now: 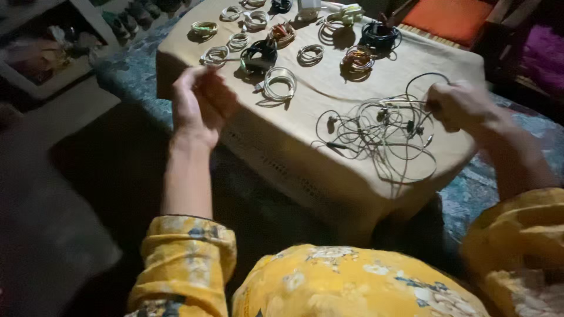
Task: The person untangles and coils various cables on a table. They handle multiple cables, including a white cable with a USB connector, separating them from a tangled mass and arranging them into neat coils.
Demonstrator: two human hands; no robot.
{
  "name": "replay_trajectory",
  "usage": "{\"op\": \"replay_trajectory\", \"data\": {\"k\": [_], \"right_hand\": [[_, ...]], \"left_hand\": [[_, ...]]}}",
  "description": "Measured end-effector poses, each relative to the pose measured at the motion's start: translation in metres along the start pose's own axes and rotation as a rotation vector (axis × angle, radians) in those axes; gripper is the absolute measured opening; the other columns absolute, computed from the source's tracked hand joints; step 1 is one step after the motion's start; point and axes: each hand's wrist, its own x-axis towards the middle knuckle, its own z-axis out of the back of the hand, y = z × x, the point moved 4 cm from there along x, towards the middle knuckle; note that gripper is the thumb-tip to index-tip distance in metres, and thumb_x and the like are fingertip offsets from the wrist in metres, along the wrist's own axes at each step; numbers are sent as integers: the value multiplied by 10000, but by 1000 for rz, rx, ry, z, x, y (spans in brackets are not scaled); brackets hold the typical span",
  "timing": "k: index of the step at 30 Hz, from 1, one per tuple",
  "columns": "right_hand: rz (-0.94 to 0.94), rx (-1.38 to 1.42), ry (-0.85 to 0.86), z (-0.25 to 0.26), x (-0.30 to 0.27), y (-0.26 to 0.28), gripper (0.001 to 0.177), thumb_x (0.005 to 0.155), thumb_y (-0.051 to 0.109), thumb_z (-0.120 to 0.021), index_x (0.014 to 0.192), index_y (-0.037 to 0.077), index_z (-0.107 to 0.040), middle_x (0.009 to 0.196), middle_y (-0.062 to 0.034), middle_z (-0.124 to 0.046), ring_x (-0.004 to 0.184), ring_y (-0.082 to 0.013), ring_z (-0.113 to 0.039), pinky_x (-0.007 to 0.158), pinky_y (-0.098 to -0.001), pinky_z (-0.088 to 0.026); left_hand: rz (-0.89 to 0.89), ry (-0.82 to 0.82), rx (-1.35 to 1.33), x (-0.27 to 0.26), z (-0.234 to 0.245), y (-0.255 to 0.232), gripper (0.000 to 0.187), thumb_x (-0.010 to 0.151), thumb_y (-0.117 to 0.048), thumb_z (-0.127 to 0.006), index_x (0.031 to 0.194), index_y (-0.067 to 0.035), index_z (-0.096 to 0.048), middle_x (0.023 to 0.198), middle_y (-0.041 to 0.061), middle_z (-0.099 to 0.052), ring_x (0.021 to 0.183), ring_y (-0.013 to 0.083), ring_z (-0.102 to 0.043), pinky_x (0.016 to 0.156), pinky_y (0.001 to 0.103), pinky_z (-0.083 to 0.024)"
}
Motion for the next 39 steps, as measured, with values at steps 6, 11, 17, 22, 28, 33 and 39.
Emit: {"op": "replay_trajectory", "data": {"k": [6, 11, 17, 22, 28, 33, 39], "right_hand": [[357, 270, 144, -18, -2, 41, 289, 1061, 258, -545, 873, 39, -538, 742, -16, -464, 605, -141, -391, 582, -298, -375], [395, 173, 95, -43, -17, 74, 239, 1037, 251, -530, 916, 52, -585, 746, -9, -483, 603, -132, -416, 566, -297, -379], [378, 273, 90, -45, -9, 62, 238, 1031, 244, -528, 940, 37, -601, 720, -9, -444, 575, -133, -380, 510, -307, -337], [269, 343, 47, -29, 8, 18, 241, 1026, 239, -526, 960, 25, -615, 699, -10, -412, 552, -133, -350, 463, -315, -303], [130, -177, -176, -21, 9, 17, 290, 1041, 280, -572, 1042, -6, -620, 831, -73, -505, 693, -182, -468, 590, -339, -402], [478, -457, -522, -50, -35, 79, 250, 1068, 236, -592, 1157, 3, -612, 1036, -119, -600, 901, -196, -581, 772, -327, -490], [891, 301, -10, -137, -94, 134, 226, 1113, 164, -577, 1273, 5, -591, 1244, -162, -701, 1143, -189, -699, 993, -287, -581]], "left_hand": [[500, 353, 1128, -16, -55, 52, 712, 724, -651, -679, 1240, -162, -649, 1097, 95, -753, 1019, 206, -724, 943, 412, -589], [147, 682, 1006, 6, -143, 116, 558, 961, -493, -596, 1228, -6, -649, 1027, 115, -735, 943, 223, -701, 821, 351, -620], [216, 368, 850, 15, -128, 135, 377, 1056, -350, -464, 1150, -118, -746, 836, 126, -739, 715, 225, -745, 665, 380, -679], [-68, 21, 282, 19, -85, 72, 328, 1098, -342, -471, 1241, -131, -677, 1158, 90, -764, 1048, 222, -736, 820, 413, -674], [-78, 72, 15, 18, -74, 43, 416, 1083, -367, -384, 1378, -162, -596, 1311, 100, -696, 1185, 241, -660, 1010, 438, -577], [-15, 65, -13, 9, -96, 61, 424, 1087, -311, -419, 1405, -79, -578, 1294, 174, -687, 1166, 272, -662, 1031, 424, -547], [4, 199, 298, -34, -102, 68, 455, 1089, -383, -463, 1370, -58, -613, 1284, 50, -702, 1236, 141, -582, 990, 329, -412]]}}
